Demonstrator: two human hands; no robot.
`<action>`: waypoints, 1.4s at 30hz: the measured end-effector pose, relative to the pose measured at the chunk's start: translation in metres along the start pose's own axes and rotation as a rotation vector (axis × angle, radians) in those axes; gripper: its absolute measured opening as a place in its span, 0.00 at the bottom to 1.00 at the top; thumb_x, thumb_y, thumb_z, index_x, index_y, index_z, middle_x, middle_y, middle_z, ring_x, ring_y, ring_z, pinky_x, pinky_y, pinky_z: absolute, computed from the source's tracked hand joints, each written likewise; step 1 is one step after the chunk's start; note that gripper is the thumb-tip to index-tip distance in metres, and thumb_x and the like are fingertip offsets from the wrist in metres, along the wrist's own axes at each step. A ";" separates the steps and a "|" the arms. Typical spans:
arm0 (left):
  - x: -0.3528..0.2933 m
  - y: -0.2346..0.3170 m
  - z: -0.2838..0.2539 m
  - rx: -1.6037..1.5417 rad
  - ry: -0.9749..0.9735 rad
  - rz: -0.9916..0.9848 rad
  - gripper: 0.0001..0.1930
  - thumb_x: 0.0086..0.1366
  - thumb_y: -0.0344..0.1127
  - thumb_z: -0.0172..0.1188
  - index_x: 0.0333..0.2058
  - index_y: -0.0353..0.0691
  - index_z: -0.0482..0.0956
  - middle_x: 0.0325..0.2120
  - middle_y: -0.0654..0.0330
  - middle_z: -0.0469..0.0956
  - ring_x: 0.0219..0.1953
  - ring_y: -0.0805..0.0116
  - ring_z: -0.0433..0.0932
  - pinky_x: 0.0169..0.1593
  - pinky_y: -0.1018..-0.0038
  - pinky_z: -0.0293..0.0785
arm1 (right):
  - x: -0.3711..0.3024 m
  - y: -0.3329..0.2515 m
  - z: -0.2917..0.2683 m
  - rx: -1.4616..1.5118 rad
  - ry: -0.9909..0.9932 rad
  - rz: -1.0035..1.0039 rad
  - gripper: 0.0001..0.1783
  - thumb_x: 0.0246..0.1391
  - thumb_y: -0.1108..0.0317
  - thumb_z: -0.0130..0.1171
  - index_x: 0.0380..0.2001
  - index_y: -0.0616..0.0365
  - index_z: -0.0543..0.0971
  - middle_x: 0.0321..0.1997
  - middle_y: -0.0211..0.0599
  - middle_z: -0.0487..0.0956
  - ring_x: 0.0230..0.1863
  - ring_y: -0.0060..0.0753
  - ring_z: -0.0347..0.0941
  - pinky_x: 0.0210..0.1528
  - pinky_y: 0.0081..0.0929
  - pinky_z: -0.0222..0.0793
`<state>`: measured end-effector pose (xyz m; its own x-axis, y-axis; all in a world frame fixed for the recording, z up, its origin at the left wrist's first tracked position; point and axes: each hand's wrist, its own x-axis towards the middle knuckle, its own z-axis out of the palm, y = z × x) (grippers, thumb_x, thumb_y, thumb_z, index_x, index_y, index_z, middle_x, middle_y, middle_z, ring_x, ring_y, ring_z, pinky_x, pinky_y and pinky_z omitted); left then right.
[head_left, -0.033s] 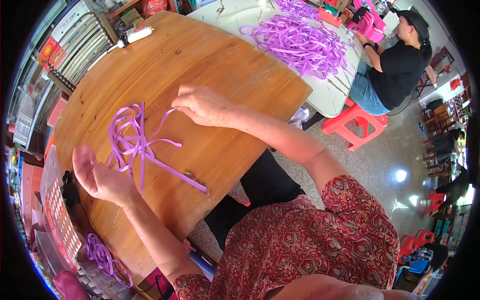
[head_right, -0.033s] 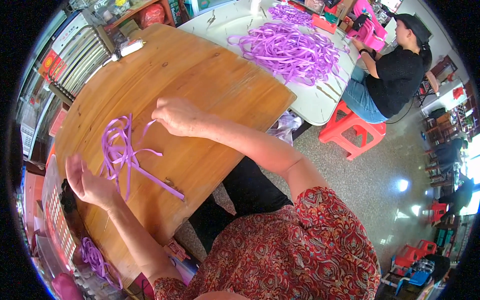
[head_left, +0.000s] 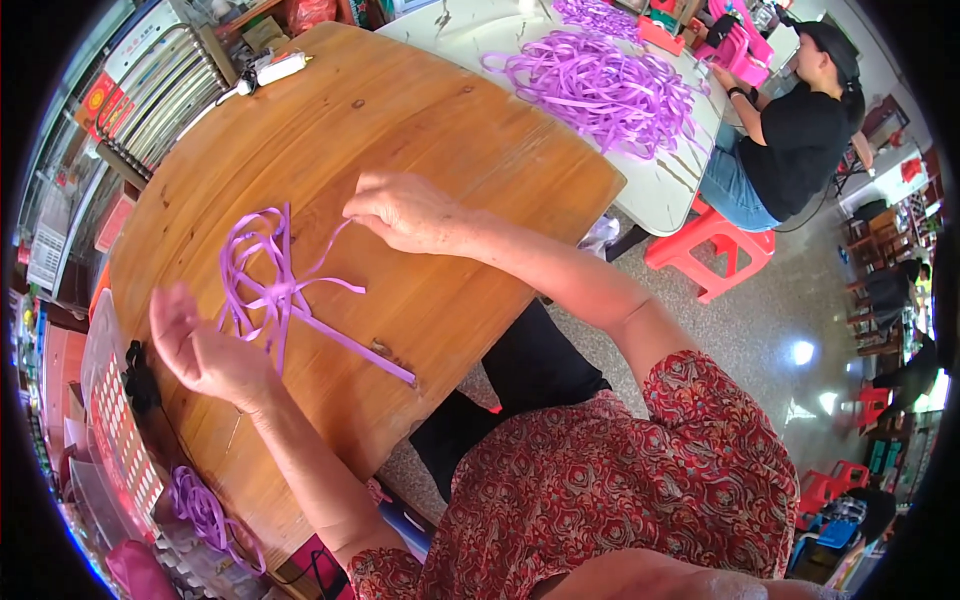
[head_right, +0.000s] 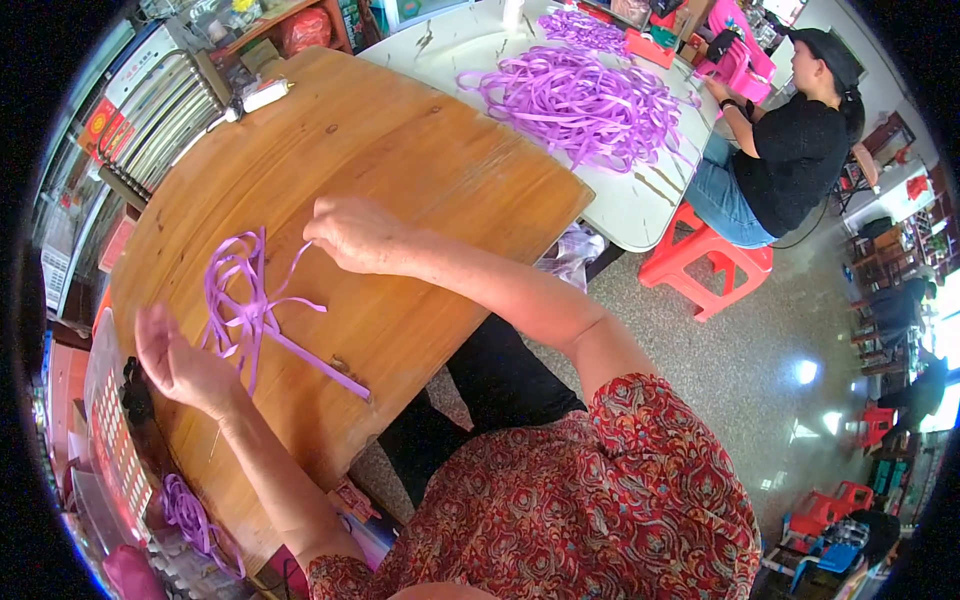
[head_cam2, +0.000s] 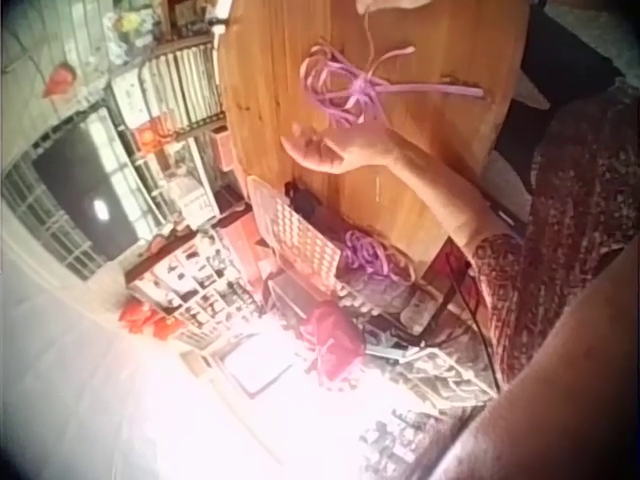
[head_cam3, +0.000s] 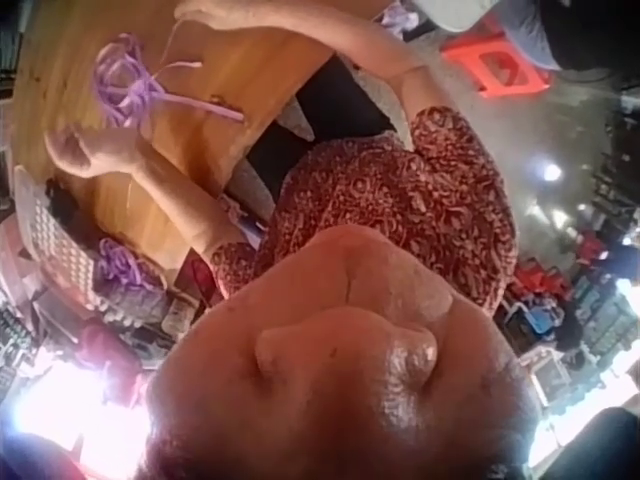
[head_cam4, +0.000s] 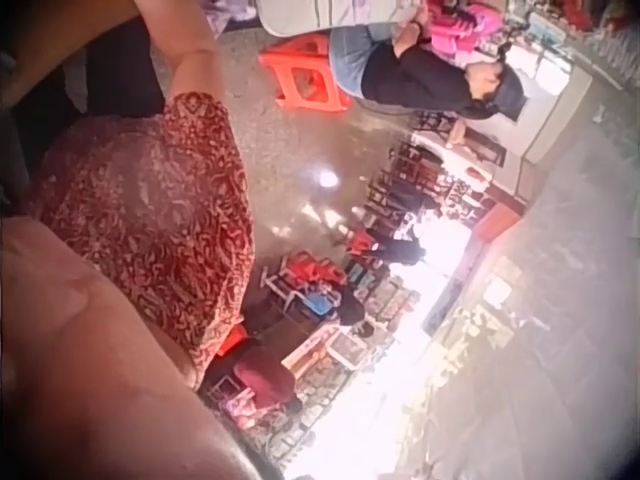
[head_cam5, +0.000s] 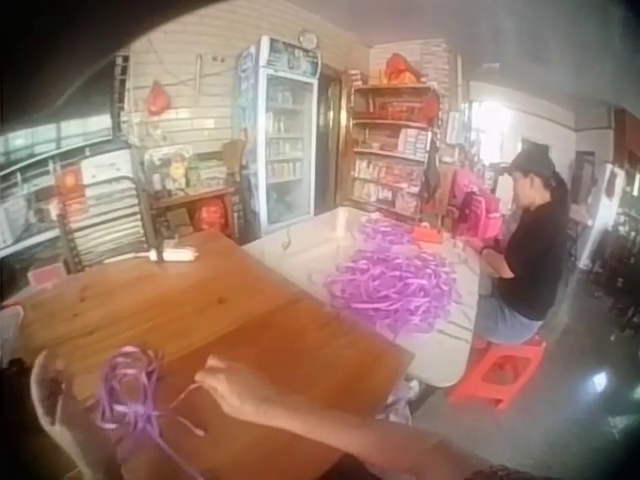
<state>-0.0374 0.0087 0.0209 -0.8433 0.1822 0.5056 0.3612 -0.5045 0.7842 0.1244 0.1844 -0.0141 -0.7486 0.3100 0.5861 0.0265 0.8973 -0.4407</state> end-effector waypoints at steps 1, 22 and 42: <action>-0.007 0.001 0.008 0.083 -0.043 -0.012 0.20 0.53 0.19 0.43 0.46 0.30 0.71 0.41 0.55 0.75 0.43 0.65 0.74 0.50 0.70 0.69 | 0.001 -0.002 0.005 0.045 0.018 -0.006 0.06 0.49 0.73 0.57 0.32 0.58 0.79 0.30 0.40 0.74 0.34 0.44 0.73 0.33 0.35 0.69; -0.020 -0.029 0.015 -0.024 -0.293 -0.566 0.04 0.58 0.29 0.61 0.32 0.36 0.81 0.20 0.75 0.71 0.19 0.88 0.58 0.21 0.87 0.50 | 0.050 0.018 -0.005 0.557 0.135 0.207 0.09 0.53 0.73 0.57 0.38 0.59 0.80 0.35 0.29 0.80 0.37 0.19 0.74 0.40 0.16 0.70; -0.027 -0.024 0.022 0.114 -0.299 -0.356 0.02 0.56 0.25 0.63 0.29 0.36 0.80 0.20 0.74 0.71 0.23 0.88 0.63 0.27 0.89 0.59 | 0.042 -0.014 -0.001 0.319 -0.180 -0.144 0.09 0.51 0.72 0.59 0.37 0.60 0.80 0.29 0.33 0.77 0.30 0.26 0.73 0.32 0.21 0.68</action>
<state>-0.0139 0.0344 -0.0036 -0.7773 0.5698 0.2666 0.1261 -0.2741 0.9534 0.0932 0.1854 0.0173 -0.8346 0.1027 0.5412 -0.2733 0.7759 -0.5686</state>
